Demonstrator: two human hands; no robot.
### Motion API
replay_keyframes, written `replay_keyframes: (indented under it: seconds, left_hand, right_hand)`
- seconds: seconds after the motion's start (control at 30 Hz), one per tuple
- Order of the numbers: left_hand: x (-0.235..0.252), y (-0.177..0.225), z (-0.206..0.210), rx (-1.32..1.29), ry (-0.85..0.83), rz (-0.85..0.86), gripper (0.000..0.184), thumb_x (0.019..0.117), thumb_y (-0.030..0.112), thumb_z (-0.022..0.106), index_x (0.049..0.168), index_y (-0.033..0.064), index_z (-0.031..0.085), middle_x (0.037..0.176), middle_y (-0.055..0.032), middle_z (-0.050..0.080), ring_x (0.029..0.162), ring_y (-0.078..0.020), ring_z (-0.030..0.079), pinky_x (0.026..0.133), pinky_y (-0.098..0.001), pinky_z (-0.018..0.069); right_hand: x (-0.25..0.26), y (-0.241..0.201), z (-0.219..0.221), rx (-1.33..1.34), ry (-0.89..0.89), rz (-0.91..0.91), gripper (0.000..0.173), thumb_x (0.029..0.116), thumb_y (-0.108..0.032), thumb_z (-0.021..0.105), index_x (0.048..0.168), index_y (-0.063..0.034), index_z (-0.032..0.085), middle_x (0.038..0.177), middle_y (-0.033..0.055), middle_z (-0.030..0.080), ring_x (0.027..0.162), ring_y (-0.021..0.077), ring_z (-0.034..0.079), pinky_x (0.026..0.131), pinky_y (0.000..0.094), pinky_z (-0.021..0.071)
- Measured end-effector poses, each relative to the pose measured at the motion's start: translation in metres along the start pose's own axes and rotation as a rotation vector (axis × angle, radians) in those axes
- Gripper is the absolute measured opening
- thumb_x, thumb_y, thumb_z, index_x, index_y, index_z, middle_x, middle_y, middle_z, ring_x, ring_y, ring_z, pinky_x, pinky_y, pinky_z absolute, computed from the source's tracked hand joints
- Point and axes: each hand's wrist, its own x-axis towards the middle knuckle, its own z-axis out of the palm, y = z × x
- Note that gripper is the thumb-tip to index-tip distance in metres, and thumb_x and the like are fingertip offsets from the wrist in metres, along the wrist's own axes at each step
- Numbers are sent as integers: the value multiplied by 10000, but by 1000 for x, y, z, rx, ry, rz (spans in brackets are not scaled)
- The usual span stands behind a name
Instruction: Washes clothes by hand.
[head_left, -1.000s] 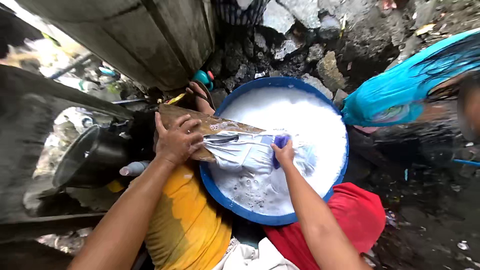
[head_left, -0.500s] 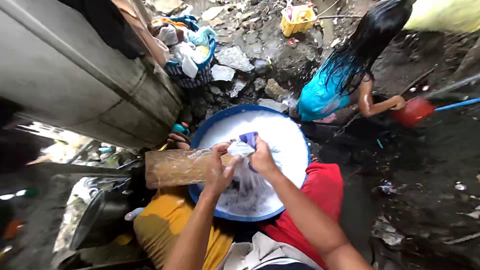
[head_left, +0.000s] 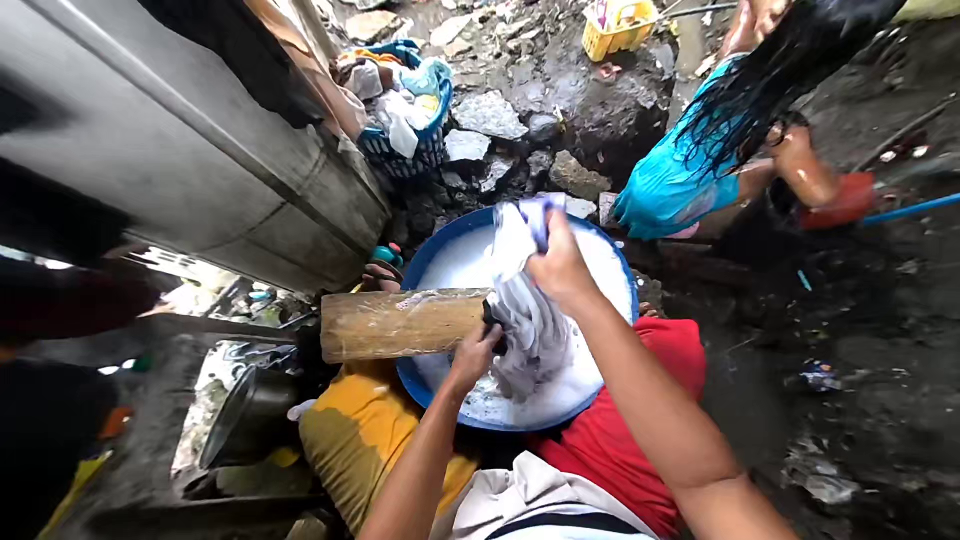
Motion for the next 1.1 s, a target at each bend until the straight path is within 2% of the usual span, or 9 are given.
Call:
replay_keyframes:
  seconds: [0.03,0.13,0.27,0.4,0.5,0.6,0.7,0.83,1.1]
  left_hand:
    - [-2,7,-5,-110,54,-26,401,1105,260,437,1267,-69,599,1126,-170,688,1044,-194,656,974,-404,524]
    - [-8,32,-18,-431,152,-61,433,1136,305,309,1304,-15,547,1103,-93,662,985,-126,641,916,-316,537]
    - [-34,83,-33,-620,56,71,432,1129,368,249,1190,113,593,1006,13,711,913,-85,691,848,-299,587]
    - [-61,132,-66,-611,-69,352,392,1058,502,452,1201,204,664,1108,41,733,1007,-93,702,890,-321,598]
    - [-53,136,-97,-692,39,523,490,1089,524,271,1254,218,616,1167,39,713,1087,-116,687,933,-359,590]
    - [-20,67,-94,-766,148,351,744,1031,683,91,1444,202,479,1353,-5,634,1252,-175,602,1055,-466,510]
    - [-6,13,-68,-782,235,-15,668,1081,592,170,1380,104,515,1189,-87,685,1067,-211,675,892,-444,580]
    - [-21,19,-77,-715,247,-25,567,1117,473,154,1275,92,543,1052,-57,701,964,-157,692,834,-375,596]
    - [-32,47,-99,-477,115,64,522,1116,408,148,1258,107,552,1038,3,700,979,-85,679,886,-310,572]
  right_hand:
    - [-5,23,1,-117,-98,92,579,869,30,696,1390,83,452,1229,265,629,1079,341,658,924,513,558]
    - [-43,82,14,-411,-322,340,788,824,-109,837,1459,53,398,1245,339,624,1158,494,628,973,669,495]
    - [-93,135,50,-547,-490,525,1018,805,-387,864,1551,31,312,1376,346,553,1266,509,561,1050,673,438]
    - [-80,129,47,-440,-364,418,501,945,-142,690,1394,30,548,1240,319,653,1193,476,627,1009,654,472]
    - [-57,112,12,-152,-197,292,291,922,-48,727,1171,86,659,1067,274,696,1013,376,681,933,570,533]
    - [-54,97,-7,-10,-30,250,239,894,-26,742,1100,60,658,943,204,681,829,280,656,758,504,558]
    - [-40,90,-17,-136,21,230,197,883,-13,735,1055,57,669,922,219,675,826,324,645,743,547,528]
    - [-22,109,-34,-195,44,259,198,829,23,735,1007,72,663,902,215,673,848,327,652,781,566,526]
    - [-15,94,-49,138,128,239,224,781,142,707,911,3,589,811,42,612,716,73,587,667,259,528]
